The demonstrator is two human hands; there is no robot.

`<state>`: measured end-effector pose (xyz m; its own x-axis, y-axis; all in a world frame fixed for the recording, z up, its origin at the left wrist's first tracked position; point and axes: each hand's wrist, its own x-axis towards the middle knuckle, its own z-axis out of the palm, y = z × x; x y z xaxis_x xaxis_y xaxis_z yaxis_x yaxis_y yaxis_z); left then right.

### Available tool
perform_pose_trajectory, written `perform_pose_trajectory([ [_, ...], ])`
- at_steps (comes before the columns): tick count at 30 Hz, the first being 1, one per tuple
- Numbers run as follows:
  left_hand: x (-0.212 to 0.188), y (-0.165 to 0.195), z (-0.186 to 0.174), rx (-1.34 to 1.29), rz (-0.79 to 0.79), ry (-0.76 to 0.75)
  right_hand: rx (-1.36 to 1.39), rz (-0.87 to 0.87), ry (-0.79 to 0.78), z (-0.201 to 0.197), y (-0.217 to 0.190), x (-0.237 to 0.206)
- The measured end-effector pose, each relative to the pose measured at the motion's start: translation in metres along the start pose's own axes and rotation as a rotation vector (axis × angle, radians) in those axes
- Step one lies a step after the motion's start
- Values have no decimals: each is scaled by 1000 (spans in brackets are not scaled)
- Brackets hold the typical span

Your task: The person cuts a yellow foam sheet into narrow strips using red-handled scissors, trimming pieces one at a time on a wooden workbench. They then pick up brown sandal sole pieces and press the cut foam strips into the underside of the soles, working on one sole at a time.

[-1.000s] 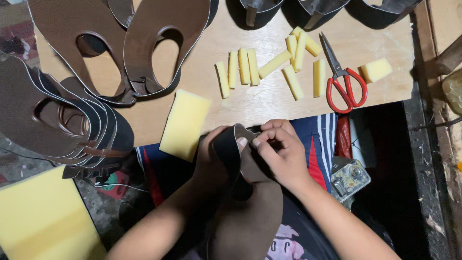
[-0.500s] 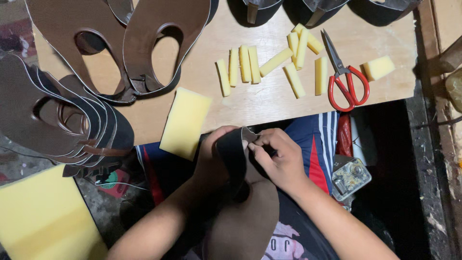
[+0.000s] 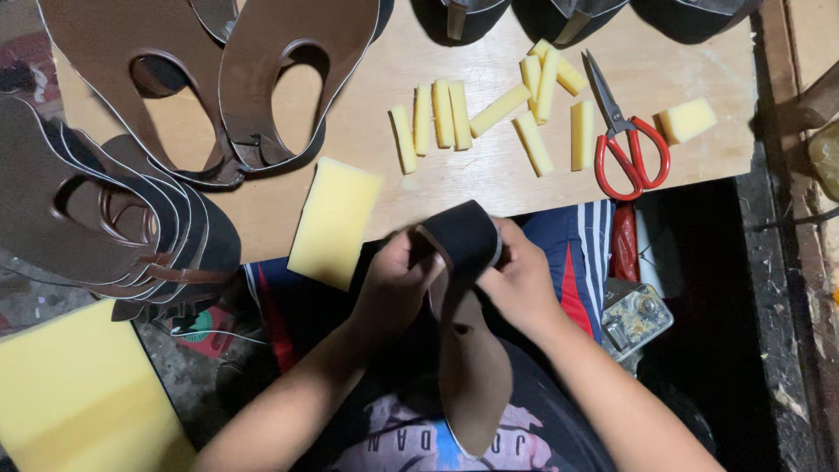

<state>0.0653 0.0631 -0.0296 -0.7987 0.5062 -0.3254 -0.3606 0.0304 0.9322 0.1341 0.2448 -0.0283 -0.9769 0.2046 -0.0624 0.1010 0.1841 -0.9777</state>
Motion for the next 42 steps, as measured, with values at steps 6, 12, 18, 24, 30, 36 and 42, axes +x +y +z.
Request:
perform_pose_trajectory([
  [6, 4, 25, -4, -27, 107, -147, 107, 254, -21, 0, -7, 11],
  [12, 18, 56, -6, -199, -12, -220, -114, 257, 53, -19, -24, 26],
  [18, 28, 75, -14, -178, -53, -204, 266, 237, 31, -19, -33, 34],
  [24, 28, 93, 1, -631, -40, -30, 462, 79, 405, -16, -42, 46],
  [30, 3, 108, 30, 497, 950, 258, -80, -361, 529, -15, -65, 49],
  [36, 22, 100, 42, 119, 624, 377, 104, -350, 351, 3, -80, 45],
  [42, 46, 61, 28, 404, 568, 528, -297, -272, 428, 5, -84, 61],
])
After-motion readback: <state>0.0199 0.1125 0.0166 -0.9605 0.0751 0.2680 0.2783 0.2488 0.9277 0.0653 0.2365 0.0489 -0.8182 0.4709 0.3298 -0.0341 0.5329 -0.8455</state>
